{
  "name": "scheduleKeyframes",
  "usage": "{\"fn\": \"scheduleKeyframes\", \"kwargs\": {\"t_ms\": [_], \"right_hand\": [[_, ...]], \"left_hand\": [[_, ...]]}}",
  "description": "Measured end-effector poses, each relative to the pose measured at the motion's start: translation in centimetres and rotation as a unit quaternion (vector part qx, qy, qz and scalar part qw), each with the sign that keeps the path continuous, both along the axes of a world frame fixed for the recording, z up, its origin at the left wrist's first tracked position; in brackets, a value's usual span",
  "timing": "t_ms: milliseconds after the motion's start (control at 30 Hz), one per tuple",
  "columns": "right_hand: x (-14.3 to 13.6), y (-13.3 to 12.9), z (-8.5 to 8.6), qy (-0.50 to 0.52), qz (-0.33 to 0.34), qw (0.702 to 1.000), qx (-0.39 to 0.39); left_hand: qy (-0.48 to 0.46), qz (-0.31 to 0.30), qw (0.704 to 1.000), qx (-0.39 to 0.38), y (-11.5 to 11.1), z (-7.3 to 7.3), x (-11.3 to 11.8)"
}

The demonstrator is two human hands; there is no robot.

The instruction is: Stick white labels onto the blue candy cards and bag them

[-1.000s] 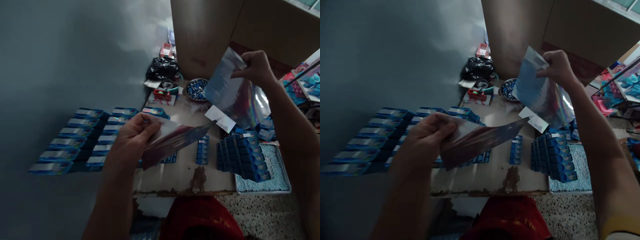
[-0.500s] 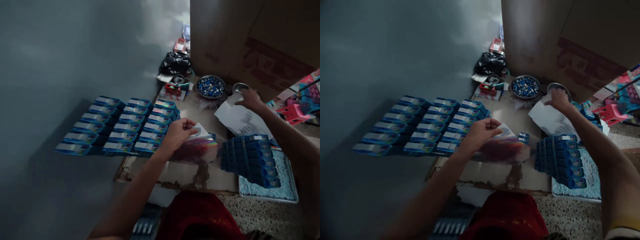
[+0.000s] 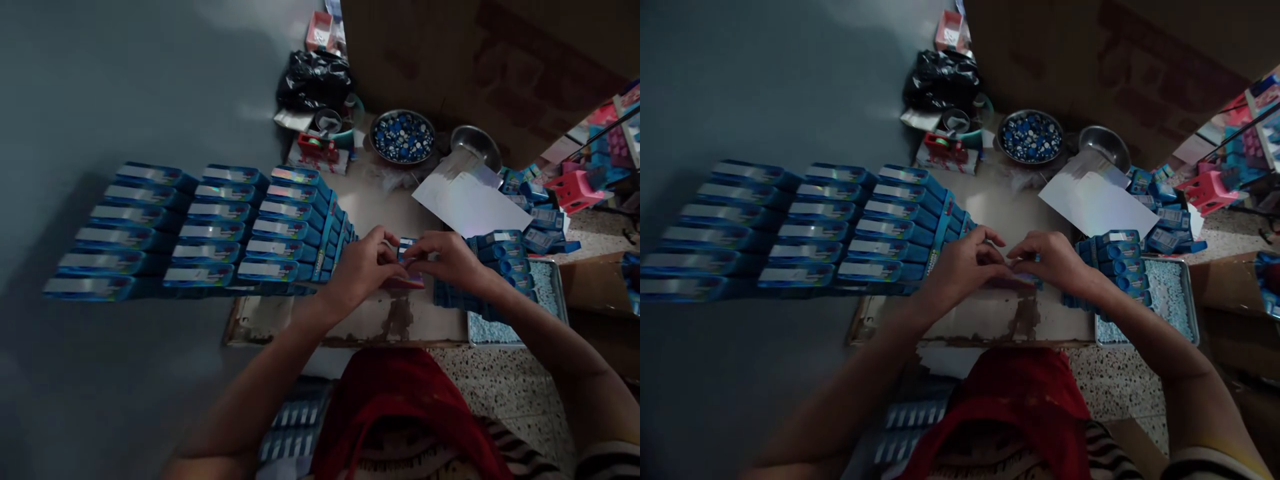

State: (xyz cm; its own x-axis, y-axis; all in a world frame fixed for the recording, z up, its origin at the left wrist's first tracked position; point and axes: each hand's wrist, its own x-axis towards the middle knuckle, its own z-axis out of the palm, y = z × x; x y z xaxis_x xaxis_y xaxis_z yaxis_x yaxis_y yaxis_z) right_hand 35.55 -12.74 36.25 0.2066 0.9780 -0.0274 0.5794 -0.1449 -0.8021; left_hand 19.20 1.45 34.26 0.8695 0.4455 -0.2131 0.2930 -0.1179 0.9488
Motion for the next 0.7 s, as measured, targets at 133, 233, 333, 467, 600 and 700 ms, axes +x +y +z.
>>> {"fn": "scheduleKeyframes", "kwargs": {"t_ms": [133,233,333,467,600,700], "right_hand": [[-0.5,-1.2,-0.7,0.085,-0.057,0.993,-0.06],[-0.7,-2.5,-2.3,0.201,-0.117,0.97,-0.07],[-0.9,-3.7,-4.1,0.275,-0.133,0.95,-0.061],[-1.4,-4.7,-5.1,0.301,-0.162,0.938,-0.062],[-2.3,-5.4,-5.0,0.304,-0.194,0.93,-0.073],[-2.9,-6.3,-5.1,0.29,-0.214,0.928,-0.092]], "left_hand": [[0.006,-0.034,0.998,0.045,-0.4,-0.7,-1.1],[0.013,-0.055,0.994,0.096,-0.6,-1.5,-2.0],[0.015,-0.072,0.993,0.096,-0.7,-2.2,-2.5],[0.023,-0.106,0.992,0.067,-0.5,-2.4,-2.2],[0.062,-0.126,0.989,0.042,-0.6,-2.0,-2.1],[0.104,-0.136,0.985,0.026,-1.1,-1.9,-2.6]]}}
